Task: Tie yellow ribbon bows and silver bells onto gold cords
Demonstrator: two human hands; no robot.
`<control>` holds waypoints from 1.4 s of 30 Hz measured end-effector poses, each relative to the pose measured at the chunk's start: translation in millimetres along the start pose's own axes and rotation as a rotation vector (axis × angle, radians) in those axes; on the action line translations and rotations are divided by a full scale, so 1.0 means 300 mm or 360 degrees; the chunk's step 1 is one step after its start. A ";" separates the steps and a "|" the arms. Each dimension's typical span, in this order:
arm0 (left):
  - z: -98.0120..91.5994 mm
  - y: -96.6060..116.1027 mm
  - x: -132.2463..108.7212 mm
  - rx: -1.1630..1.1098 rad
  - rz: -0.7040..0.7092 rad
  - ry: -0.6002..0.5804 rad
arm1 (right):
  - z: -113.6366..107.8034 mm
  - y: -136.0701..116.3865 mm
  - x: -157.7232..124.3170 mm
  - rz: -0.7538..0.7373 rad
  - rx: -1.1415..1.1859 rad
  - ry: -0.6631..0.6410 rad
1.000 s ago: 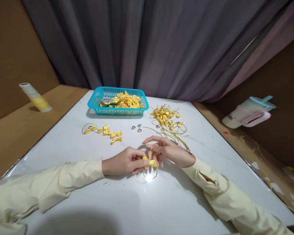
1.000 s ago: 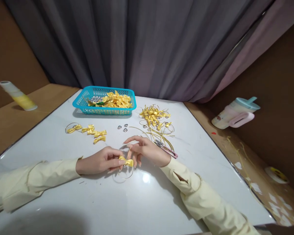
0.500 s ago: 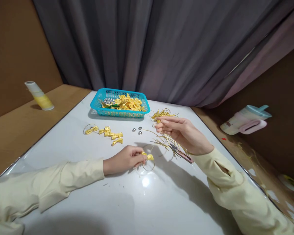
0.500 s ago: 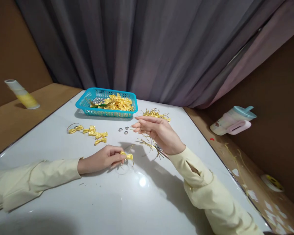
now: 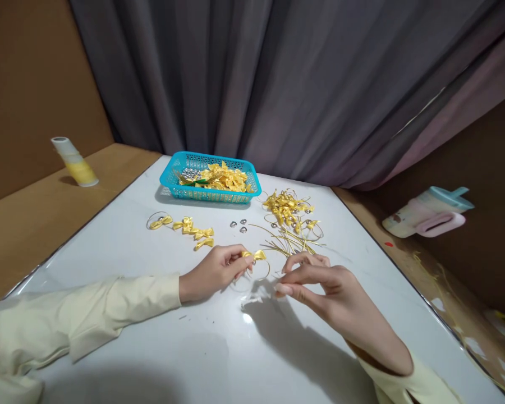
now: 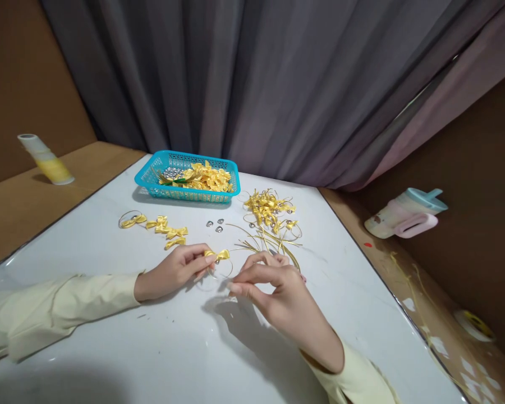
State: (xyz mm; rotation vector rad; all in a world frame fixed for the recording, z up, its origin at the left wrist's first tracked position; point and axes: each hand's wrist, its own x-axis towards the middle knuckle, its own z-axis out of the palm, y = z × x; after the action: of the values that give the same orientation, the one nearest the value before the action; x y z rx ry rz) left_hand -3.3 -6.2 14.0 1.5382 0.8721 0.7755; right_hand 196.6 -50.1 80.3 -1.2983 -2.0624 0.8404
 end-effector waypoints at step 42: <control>0.002 -0.034 -0.026 0.0543 0.0600 -0.0115 | 0.053 0.035 0.050 0.0210 0.0660 0.0036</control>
State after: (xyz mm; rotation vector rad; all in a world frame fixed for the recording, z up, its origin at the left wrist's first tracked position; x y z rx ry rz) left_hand -7.9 -12.3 3.8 2.0587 0.6918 0.8625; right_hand 185.4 -36.1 64.0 -1.2095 -1.6793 1.2291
